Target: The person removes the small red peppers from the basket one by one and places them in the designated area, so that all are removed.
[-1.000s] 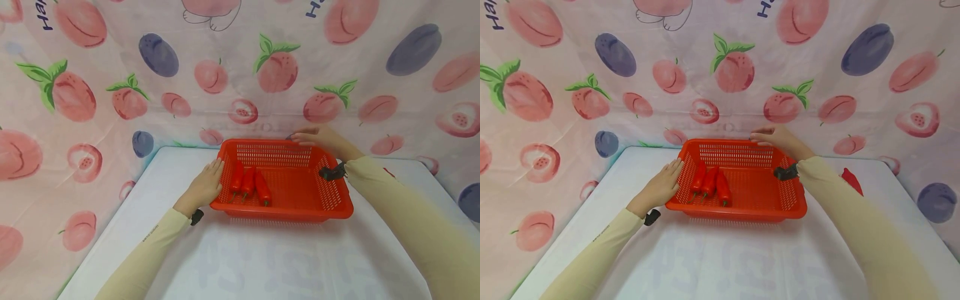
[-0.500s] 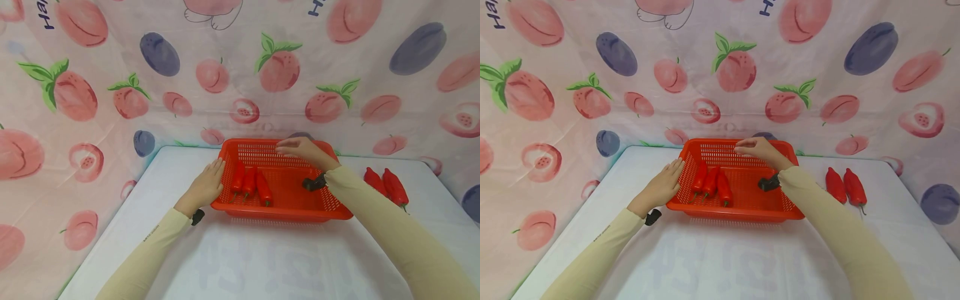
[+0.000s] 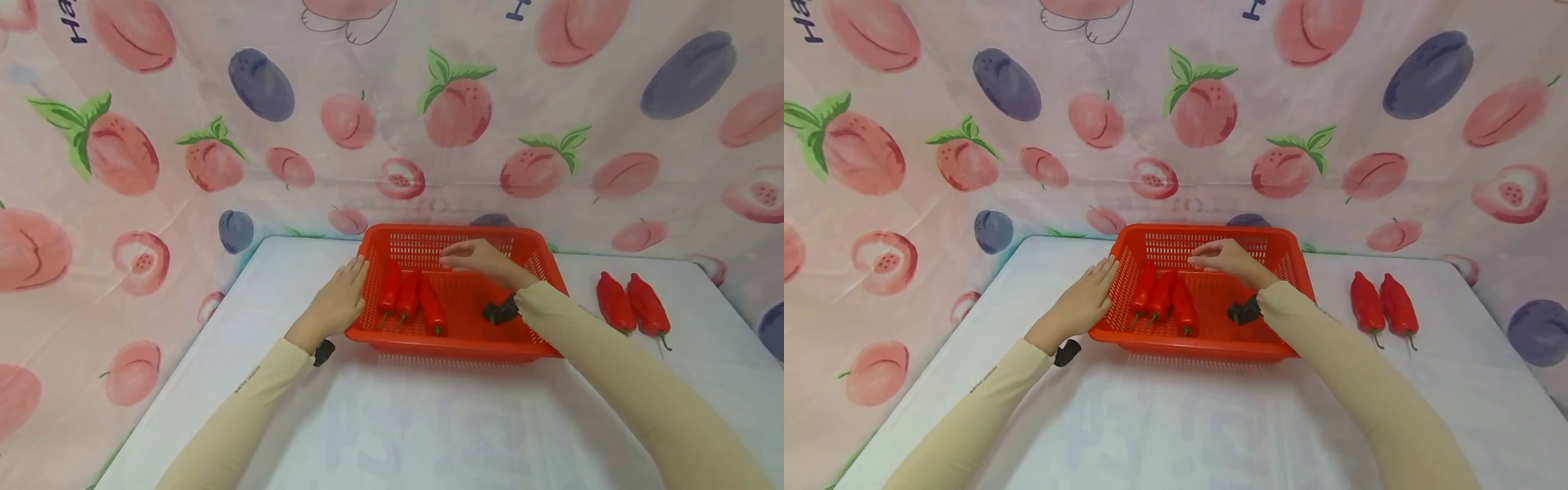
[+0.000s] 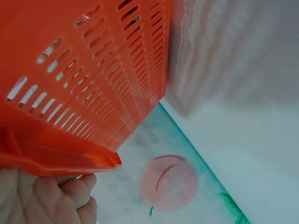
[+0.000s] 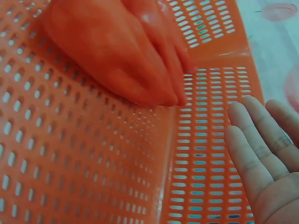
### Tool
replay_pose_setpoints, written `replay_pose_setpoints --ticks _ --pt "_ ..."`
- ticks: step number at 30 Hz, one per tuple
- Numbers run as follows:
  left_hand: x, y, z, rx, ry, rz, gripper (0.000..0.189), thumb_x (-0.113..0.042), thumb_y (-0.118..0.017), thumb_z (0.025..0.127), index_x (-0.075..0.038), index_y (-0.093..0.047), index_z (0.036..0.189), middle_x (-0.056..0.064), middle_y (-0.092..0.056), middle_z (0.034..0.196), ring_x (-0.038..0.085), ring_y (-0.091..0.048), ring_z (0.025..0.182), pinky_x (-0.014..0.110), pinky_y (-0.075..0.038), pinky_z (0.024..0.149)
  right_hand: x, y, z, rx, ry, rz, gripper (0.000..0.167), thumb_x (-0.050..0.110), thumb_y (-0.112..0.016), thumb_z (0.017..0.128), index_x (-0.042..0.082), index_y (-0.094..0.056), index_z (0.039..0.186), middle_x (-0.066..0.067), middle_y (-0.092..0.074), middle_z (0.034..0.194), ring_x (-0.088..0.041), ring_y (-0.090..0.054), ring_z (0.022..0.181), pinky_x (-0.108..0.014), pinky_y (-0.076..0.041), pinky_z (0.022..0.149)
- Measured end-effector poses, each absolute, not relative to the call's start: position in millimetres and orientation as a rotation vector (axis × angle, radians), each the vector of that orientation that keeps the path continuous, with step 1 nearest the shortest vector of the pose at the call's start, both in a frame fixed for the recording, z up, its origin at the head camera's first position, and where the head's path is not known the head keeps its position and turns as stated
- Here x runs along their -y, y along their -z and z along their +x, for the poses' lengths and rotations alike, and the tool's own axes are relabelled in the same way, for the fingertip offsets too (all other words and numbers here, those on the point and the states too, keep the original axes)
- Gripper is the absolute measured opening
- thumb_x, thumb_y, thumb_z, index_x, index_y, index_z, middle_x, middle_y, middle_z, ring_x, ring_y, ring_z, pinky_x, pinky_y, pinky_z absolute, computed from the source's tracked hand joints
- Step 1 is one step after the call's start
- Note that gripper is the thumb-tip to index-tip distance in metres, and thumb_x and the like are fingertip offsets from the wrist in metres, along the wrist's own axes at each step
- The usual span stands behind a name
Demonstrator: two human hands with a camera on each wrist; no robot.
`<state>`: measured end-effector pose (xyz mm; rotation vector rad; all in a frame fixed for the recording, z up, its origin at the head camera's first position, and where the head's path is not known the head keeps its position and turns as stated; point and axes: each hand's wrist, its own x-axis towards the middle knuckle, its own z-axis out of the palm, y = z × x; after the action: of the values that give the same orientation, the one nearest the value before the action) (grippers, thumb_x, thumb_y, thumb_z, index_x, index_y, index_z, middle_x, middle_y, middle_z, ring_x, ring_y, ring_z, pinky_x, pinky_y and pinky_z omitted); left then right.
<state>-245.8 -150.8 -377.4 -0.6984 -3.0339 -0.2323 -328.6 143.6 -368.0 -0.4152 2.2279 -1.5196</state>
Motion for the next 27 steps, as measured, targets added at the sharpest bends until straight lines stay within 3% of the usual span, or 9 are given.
replay_pose_setpoints --ticks 5,20,27 --pt "150 379 -247 3.033 0.232 -0.702 0.064 -0.017 -0.042 0.093 0.006 -0.018 0.147 0.021 -0.015 0.156 0.032 -0.015 0.146 0.044 -0.014 0.120 -142 378 -327 -2.216 1.493 -0.411 0.053 0.023 -0.064 0.088 -0.007 -0.051 0.129 -0.026 -0.054 0.131 -0.039 -0.054 0.120 -0.048 -0.042 0.105" --pt "150 376 -247 3.049 0.250 -0.684 0.064 -0.017 -0.041 0.093 0.005 -0.017 0.148 0.021 -0.014 0.156 0.031 -0.012 0.146 0.043 -0.012 0.120 -140 387 -327 -2.243 1.379 -0.346 0.055 0.029 -0.067 0.085 0.001 -0.053 0.130 -0.016 -0.058 0.130 -0.031 -0.057 0.118 -0.045 -0.044 0.104" --pt "149 377 -247 3.045 0.245 -0.677 0.064 -0.017 -0.041 0.092 0.005 -0.018 0.147 0.021 -0.015 0.156 0.031 -0.012 0.146 0.044 -0.014 0.120 -140 393 -327 -2.274 1.350 -0.357 0.055 0.025 -0.066 0.087 -0.003 -0.051 0.131 -0.018 -0.060 0.127 -0.033 -0.057 0.117 -0.045 -0.045 0.102"
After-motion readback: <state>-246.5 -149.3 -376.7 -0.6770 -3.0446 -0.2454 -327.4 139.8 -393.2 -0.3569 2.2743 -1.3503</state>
